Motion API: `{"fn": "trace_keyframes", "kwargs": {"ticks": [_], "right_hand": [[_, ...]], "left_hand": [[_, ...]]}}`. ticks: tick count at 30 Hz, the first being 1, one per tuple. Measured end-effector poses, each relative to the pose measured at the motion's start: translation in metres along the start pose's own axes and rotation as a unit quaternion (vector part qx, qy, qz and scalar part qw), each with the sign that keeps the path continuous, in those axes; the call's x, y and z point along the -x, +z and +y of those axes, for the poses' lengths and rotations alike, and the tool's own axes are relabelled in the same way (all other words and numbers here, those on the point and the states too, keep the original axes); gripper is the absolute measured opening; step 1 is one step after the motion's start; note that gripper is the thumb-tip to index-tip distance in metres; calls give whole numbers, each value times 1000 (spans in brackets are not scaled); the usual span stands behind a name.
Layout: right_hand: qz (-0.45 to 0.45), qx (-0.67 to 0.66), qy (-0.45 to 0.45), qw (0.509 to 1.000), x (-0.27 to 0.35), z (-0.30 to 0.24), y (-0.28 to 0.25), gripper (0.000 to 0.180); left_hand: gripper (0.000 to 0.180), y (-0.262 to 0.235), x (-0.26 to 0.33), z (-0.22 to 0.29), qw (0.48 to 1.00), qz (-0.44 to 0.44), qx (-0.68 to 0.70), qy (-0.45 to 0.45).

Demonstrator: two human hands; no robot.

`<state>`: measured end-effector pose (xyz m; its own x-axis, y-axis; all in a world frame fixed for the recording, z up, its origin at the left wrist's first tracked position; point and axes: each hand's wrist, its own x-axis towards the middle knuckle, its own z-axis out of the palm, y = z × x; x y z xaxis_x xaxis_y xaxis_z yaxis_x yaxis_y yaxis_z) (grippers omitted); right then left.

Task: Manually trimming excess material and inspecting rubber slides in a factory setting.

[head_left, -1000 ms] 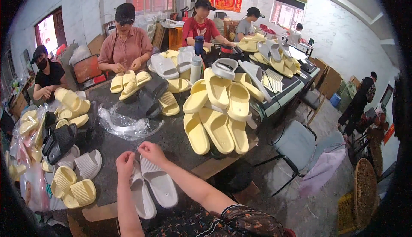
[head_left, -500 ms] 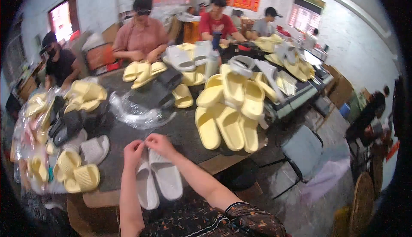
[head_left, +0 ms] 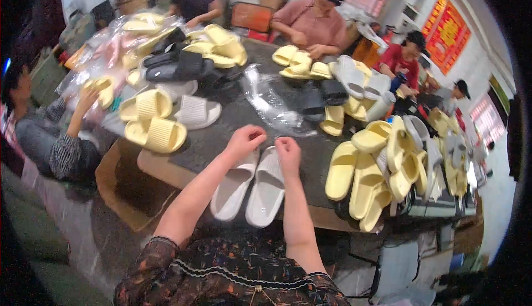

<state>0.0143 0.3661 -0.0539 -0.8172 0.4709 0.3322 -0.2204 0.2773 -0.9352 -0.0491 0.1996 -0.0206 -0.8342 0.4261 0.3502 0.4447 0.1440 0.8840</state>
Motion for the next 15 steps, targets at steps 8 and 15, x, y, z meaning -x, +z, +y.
{"fn": "trace_keyframes", "kwargs": {"ticks": [8,15], "right_hand": [[-2,-59,23,998,5,-10,-2,8],[24,173,-190,966,1,-21,-6,17]], "left_hand": [[27,-101,47,22,941,153,-274,125],[61,-265,89,-46,781,383,-482,-109]]}}
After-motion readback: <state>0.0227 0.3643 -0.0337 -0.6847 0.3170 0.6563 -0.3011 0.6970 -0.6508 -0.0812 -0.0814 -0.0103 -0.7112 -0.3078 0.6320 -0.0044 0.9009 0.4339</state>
